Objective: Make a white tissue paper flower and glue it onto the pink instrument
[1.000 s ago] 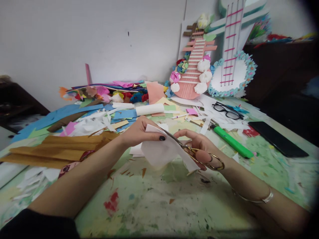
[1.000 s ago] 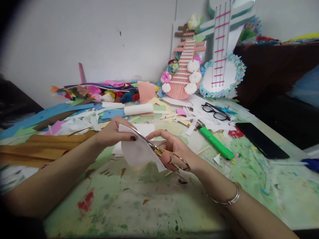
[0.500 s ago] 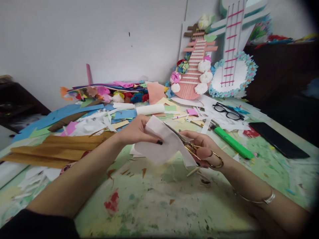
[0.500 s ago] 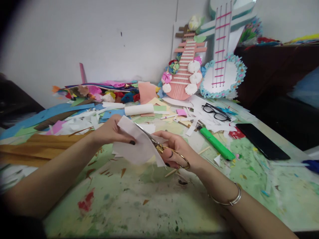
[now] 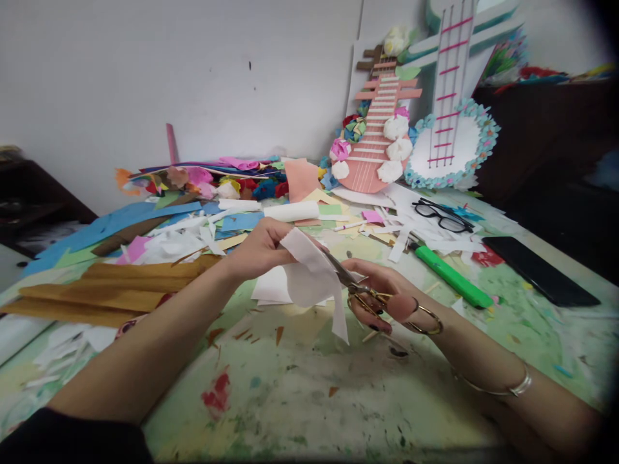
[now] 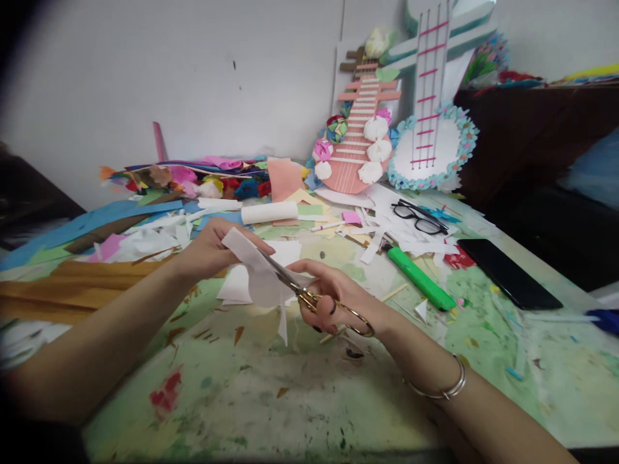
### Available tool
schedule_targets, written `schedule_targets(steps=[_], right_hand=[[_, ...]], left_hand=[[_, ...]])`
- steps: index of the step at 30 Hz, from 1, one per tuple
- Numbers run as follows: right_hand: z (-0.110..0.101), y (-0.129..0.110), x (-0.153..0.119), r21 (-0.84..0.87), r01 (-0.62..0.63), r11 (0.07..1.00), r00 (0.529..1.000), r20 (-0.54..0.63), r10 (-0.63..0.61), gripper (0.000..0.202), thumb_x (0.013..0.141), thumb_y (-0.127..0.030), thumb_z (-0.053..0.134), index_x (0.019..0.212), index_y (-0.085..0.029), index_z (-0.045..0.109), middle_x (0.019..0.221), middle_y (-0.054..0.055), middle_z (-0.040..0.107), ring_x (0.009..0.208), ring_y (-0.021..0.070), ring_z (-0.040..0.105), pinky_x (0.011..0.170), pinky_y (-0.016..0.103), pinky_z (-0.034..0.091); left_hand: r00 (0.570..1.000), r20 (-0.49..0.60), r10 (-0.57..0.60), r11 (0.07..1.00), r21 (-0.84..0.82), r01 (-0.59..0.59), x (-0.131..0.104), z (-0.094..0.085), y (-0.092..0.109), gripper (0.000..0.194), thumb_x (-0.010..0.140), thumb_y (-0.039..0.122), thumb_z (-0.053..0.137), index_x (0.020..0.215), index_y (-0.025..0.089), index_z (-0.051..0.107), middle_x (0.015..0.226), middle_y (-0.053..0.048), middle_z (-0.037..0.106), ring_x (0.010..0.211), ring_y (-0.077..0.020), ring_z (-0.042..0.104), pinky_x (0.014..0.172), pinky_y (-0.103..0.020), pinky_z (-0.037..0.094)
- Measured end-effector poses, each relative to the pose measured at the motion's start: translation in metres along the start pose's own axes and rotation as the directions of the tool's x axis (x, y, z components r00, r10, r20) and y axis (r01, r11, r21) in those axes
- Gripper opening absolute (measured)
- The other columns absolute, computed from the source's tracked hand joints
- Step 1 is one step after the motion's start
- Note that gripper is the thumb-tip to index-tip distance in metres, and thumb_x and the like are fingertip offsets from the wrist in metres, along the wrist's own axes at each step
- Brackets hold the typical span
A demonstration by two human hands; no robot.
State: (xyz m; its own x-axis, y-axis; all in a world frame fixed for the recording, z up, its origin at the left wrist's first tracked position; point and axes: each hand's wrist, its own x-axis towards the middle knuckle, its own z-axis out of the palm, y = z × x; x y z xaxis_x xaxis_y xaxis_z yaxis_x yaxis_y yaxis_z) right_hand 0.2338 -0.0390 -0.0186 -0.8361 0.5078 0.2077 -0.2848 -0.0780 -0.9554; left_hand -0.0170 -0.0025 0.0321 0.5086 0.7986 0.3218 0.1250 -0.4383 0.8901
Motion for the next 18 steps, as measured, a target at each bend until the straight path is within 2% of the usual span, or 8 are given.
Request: schedule_targets(steps=[5,11,15,18], right_hand=[[-0.001,0.0,0.001,-0.009,0.028,1.0,0.999,-0.027,-0.029,0.073,0.072,-0.062,0.071,0.122,-0.019,0.039,0.057,-0.007,0.055,0.04,0.0048,0.041,0.038,0.016,0.03],[0.007,-0.009,0.003,-0.063,0.046,0.997,0.996,-0.071,-0.05,0.067,0.071,-0.069,0.066,0.107,-0.019,0.04,0.057,-0.007,0.054,0.039,0.0035,0.04,0.038,0.016,0.029],[0.007,-0.009,0.0,-0.073,0.061,0.995,0.996,-0.065,-0.066,0.063,0.074,-0.067,0.065,0.108,-0.018,0.042,0.056,-0.008,0.054,0.038,0.0032,0.04,0.038,0.016,0.028],[0.006,-0.008,-0.001,-0.056,0.054,0.997,0.997,-0.046,-0.056,0.066,0.074,-0.067,0.065,0.112,-0.018,0.041,0.056,-0.007,0.055,0.038,0.0034,0.041,0.038,0.016,0.028]], left_hand=[[1.0,0.004,-0.012,0.998,-0.055,0.013,-0.001,0.006,-0.002,0.013,0.067,0.019,0.076,0.079,0.017,0.079,0.082,-0.007,0.077,0.073,-0.0187,0.071,0.063,-0.022,0.057],[0.995,-0.036,-0.09,0.988,-0.126,0.085,-0.001,0.02,-0.001,0.008,0.059,0.016,0.078,0.066,0.014,0.076,0.065,-0.004,0.073,0.055,-0.0122,0.063,0.051,-0.018,0.051],[0.992,-0.109,-0.071,0.979,-0.199,0.048,0.0,0.021,-0.004,0.009,0.058,0.015,0.079,0.066,0.015,0.076,0.062,-0.002,0.071,0.051,-0.009,0.059,0.048,-0.016,0.048],[0.988,-0.126,-0.087,0.969,-0.241,0.055,0.0,0.02,-0.006,0.012,0.056,0.015,0.08,0.067,0.016,0.077,0.063,-0.002,0.072,0.053,-0.0102,0.06,0.049,-0.017,0.049]])
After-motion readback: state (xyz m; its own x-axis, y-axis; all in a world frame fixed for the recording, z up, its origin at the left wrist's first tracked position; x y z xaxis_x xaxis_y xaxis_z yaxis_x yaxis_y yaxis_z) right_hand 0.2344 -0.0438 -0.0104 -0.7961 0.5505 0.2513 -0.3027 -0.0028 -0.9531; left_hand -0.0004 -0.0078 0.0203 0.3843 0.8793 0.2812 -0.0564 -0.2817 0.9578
